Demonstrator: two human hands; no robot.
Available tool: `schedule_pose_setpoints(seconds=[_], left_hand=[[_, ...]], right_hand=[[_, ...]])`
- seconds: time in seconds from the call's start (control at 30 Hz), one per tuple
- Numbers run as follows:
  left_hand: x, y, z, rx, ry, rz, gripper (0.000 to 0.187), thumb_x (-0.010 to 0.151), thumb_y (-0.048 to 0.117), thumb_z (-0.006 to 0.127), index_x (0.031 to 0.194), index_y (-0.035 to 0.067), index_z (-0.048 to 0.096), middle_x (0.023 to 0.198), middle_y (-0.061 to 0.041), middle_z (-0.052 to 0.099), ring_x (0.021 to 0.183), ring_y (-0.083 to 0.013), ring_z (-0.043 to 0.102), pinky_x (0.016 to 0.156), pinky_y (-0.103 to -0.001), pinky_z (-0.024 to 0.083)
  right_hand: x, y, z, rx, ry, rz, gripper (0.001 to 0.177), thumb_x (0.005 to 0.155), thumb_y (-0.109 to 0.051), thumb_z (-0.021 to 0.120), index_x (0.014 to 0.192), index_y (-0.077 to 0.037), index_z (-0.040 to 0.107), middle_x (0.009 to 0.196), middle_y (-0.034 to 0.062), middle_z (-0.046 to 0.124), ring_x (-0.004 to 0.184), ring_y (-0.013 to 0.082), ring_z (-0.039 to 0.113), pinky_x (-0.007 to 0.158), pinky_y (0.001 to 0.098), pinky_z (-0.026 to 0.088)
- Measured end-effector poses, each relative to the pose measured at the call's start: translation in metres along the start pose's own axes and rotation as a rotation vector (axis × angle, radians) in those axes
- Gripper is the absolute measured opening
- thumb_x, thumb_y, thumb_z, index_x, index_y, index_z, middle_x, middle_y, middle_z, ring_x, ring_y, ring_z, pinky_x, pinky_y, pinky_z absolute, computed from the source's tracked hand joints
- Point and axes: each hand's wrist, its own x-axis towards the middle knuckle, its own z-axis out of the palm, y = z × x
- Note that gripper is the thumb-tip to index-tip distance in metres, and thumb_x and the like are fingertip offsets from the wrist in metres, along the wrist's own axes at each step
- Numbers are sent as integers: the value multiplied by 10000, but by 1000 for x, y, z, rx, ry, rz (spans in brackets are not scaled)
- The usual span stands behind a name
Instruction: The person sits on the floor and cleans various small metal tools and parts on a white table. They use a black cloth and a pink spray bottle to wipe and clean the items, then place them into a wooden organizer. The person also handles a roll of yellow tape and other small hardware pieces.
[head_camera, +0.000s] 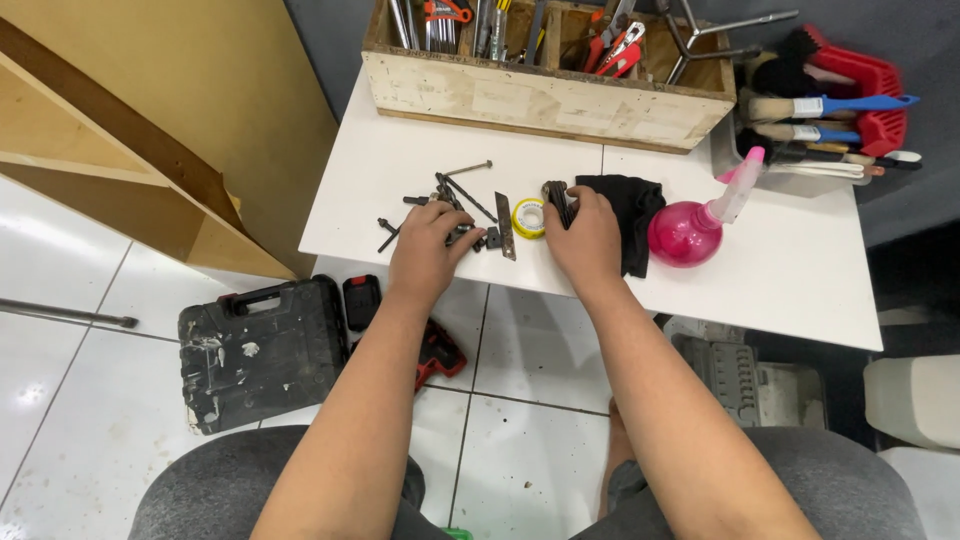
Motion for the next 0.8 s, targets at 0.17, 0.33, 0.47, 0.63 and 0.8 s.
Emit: schedule_pose_setpoints(seconds=[0.17, 0.33, 0.47, 0.63, 0.8], left_hand=[[-3, 6, -7, -43, 72, 12, 167, 895, 288, 795, 951, 138, 746, 958, -43, 704, 1022, -237, 673, 927, -340, 536], [-3, 1, 1, -81, 179, 36, 201, 846, 297, 850, 906, 140, 740, 976, -17, 709, 995, -207, 658, 911, -320, 529], [-4, 0, 4, -61, 234, 42, 227, 814, 299, 877, 882, 132, 738, 986, -23, 690, 1002, -215, 649, 896, -327, 535], [-6, -2, 7, -49, 279, -14, 254, 857, 344, 851, 900, 141, 704, 1011, 9, 594, 970, -203, 601, 886, -342, 526], [-9, -2, 6, -89, 323, 1, 230, 984, 335, 716, 890, 126, 695, 944, -2, 587, 1004, -202, 617, 924, -341, 488]], right_hand=[[-3, -1, -1, 35, 6, 2, 440, 960, -292, 653, 1285, -2, 592, 1082, 170, 625, 1046, 310, 657, 831, 389, 569], [-7, 2, -2, 71, 12, -38, 419, 951, -260, 653, 1280, -10, 585, 1084, 155, 612, 1059, 303, 647, 848, 379, 567], [-11, 3, -6, 130, 28, -38, 407, 942, -225, 658, 1277, -6, 581, 1089, 157, 604, 1074, 302, 643, 869, 381, 566], [-11, 10, -11, 237, 108, -101, 290, 945, -149, 620, 1199, -9, 616, 1007, 142, 580, 1018, 291, 636, 851, 368, 574], [-12, 19, -27, 238, 159, -140, 278, 945, -40, 563, 1217, 1, 608, 1066, 150, 569, 1070, 299, 611, 914, 381, 553]])
